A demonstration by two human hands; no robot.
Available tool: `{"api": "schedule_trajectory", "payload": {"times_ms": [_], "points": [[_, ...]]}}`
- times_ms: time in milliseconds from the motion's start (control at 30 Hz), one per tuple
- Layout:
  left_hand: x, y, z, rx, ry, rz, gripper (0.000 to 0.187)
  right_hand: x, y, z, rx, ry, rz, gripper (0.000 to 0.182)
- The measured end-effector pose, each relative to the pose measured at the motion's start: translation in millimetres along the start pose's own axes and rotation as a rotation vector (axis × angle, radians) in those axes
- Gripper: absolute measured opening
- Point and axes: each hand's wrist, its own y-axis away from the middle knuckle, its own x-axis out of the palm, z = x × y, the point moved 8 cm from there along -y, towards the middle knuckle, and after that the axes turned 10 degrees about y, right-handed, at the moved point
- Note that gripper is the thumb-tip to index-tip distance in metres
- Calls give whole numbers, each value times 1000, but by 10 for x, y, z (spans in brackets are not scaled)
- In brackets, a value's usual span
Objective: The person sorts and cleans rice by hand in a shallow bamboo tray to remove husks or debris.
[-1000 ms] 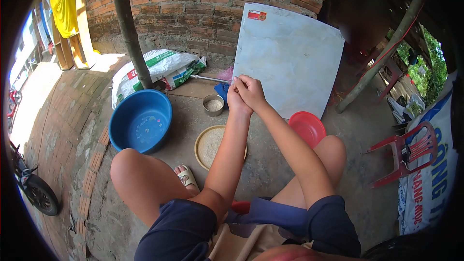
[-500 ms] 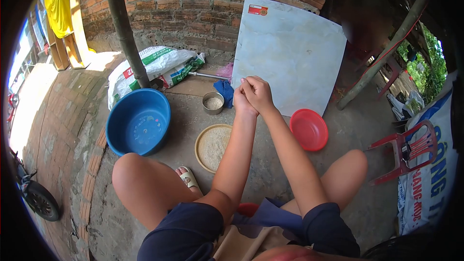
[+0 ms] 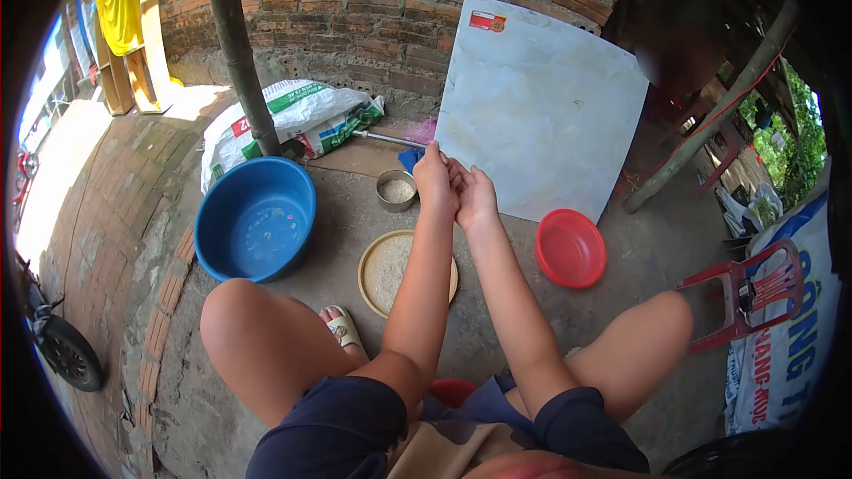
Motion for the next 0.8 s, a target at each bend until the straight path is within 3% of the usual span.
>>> {"api": "schedule_trajectory", "payload": {"times_ms": [33,200,300,367,400,433,500,533,600,633,700,800], "points": [[-5,-14,-4,-1,-6,-2,36,-19,2,-114,96,-107,-15,42],[143,24,-20,60,-475,158,40,-93,-126,-272,89,-262,33,34],[189,46,-20,26,-563,254,39,85,-18,-243,115,-297,57,29],[127,38,-33,23,-568,240,39,26,-248,-413,119,-547,371,26],[125,68,-45,16,-553,242,40,12,-168,-410,151,-419,90,26],[120,81,-59,11,-546,248,40,-22,-158,-468,156,-431,86,26],[119,124,-69,-3,-593,262,43,164,-105,-426,72,-687,423,24],[127,144,-53,-23,-610,274,42,131,-130,-458,71,-692,425,24],[203,171,-39,-34,-628,295,41,133,-184,-425,149,-1074,481,26],[261,189,-54,6,-640,316,42,227,-101,-346,147,-1079,490,26],[336,201,-109,43,-653,336,43,220,12,-309,111,-761,303,22],[471,230,-99,92,-646,447,50,-18,-13,-320,98,-537,95,22]]}}
